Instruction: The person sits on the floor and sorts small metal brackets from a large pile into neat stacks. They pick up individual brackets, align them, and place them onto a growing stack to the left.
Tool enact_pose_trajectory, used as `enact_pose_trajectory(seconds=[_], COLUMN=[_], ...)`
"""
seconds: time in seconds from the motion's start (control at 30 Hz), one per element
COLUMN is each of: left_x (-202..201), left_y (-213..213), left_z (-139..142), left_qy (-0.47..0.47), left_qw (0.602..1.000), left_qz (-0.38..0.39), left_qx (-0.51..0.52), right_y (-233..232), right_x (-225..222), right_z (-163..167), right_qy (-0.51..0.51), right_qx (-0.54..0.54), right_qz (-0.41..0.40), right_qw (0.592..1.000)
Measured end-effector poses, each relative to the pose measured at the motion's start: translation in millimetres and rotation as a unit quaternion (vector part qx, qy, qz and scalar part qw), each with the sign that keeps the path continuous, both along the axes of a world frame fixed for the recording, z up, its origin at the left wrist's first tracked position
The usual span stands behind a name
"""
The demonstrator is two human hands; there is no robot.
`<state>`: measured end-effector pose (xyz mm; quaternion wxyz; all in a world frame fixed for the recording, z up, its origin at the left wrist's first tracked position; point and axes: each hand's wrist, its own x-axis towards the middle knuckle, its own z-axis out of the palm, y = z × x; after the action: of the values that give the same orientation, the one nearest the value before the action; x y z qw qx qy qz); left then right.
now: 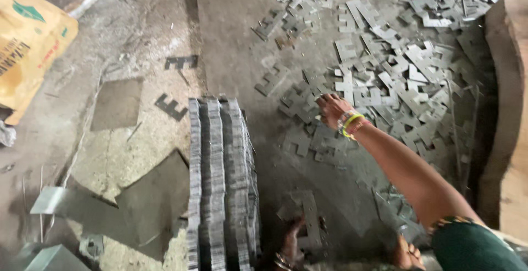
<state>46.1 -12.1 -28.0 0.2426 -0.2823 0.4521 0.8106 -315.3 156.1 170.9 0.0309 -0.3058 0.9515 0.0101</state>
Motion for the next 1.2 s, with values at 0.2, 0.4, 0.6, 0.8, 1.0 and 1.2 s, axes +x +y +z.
enact_pose_trajectory(seconds=[0.2, 0.4, 0.6, 0.8, 1.0, 1.2], left_x=[-40, -20, -6, -12, -9, -14], left_y=[-6, 10, 10, 9, 11, 17], left_z=[10, -8, -12, 21, 40, 37], left_qy=[0.010, 0.031, 0.043, 0.060, 0.081, 0.104], left_qw=[0.998, 0.995, 0.981, 0.954, 0.923, 0.940], left_qz=[0.038, 0.057, 0.082, 0.064, 0.040, 0.072], left_qx=[0.057, 0.080, 0.170, 0.287, 0.375, 0.318], right_y=[-38, 10, 72, 65, 34, 40], right_x=[-44, 4, 95, 130, 111, 132], right_z=[2, -27, -35, -43, -29, -7], right_qy=[-0.117, -0.107, -0.108, -0.005, 0.094, -0.084], right_qx=[0.077, 0.106, 0.080, 0.014, 0.003, -0.001], right_qz=[-0.128, -0.093, -0.091, 0.013, 0.136, -0.118], right_qw=[0.982, 0.984, 0.987, 1.000, 0.986, 0.989])
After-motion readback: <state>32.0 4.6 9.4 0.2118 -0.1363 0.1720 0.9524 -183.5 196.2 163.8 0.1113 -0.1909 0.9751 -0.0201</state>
